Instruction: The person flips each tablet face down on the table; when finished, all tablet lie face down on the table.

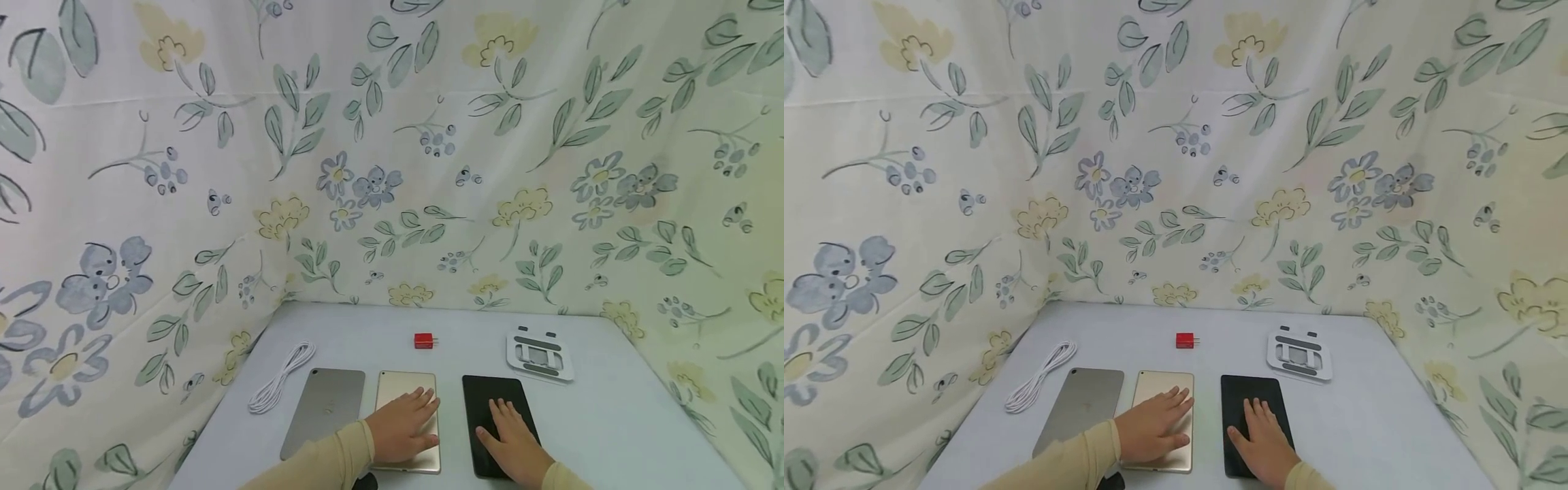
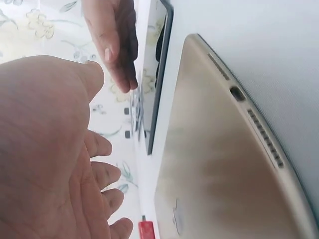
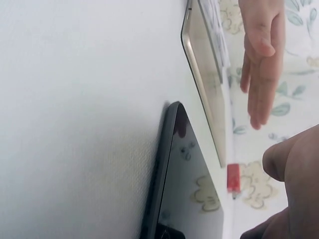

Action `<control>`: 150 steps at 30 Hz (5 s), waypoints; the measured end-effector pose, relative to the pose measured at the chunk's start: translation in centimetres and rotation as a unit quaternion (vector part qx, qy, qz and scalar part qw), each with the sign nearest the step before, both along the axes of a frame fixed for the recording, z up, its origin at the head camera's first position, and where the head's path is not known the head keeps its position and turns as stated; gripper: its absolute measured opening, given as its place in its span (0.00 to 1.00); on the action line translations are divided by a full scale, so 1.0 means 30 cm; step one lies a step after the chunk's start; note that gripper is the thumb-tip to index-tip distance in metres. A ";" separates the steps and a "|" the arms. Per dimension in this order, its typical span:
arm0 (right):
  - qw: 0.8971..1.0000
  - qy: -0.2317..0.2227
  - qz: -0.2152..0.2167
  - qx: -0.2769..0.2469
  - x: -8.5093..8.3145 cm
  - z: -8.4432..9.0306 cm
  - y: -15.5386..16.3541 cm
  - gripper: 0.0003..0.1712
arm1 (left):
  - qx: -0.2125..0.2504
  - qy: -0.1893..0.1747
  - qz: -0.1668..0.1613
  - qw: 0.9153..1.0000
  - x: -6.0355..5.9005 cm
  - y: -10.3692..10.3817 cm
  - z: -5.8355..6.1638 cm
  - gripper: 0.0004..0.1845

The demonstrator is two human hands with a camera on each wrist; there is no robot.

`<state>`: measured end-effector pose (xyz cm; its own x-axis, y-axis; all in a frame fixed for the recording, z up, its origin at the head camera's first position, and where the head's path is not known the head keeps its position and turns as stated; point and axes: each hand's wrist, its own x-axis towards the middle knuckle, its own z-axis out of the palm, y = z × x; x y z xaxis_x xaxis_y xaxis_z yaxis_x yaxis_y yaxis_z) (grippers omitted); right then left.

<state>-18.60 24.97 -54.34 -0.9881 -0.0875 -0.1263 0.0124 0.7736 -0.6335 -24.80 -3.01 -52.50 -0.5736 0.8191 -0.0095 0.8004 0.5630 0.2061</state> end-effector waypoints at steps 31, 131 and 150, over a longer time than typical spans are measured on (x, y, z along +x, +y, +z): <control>0.995 -0.014 -0.093 0.029 0.049 -0.041 0.143 0.55 | -0.041 -0.048 -0.037 0.997 0.010 0.218 -0.019 0.42; 0.951 0.142 -0.038 -0.272 0.127 0.251 -0.045 0.37 | 0.201 -0.091 -0.049 0.974 -0.007 0.341 0.082 0.45; 0.977 0.046 -0.056 -0.202 0.085 0.083 -0.038 0.42 | 0.161 -0.055 -0.040 0.985 -0.038 0.167 0.051 0.38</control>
<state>-16.06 23.85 -51.86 -0.9999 -0.0020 -0.0140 0.0115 0.4580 -0.8889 -25.93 1.99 -50.98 -0.5169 0.8324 0.1997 0.8024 0.3898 0.4519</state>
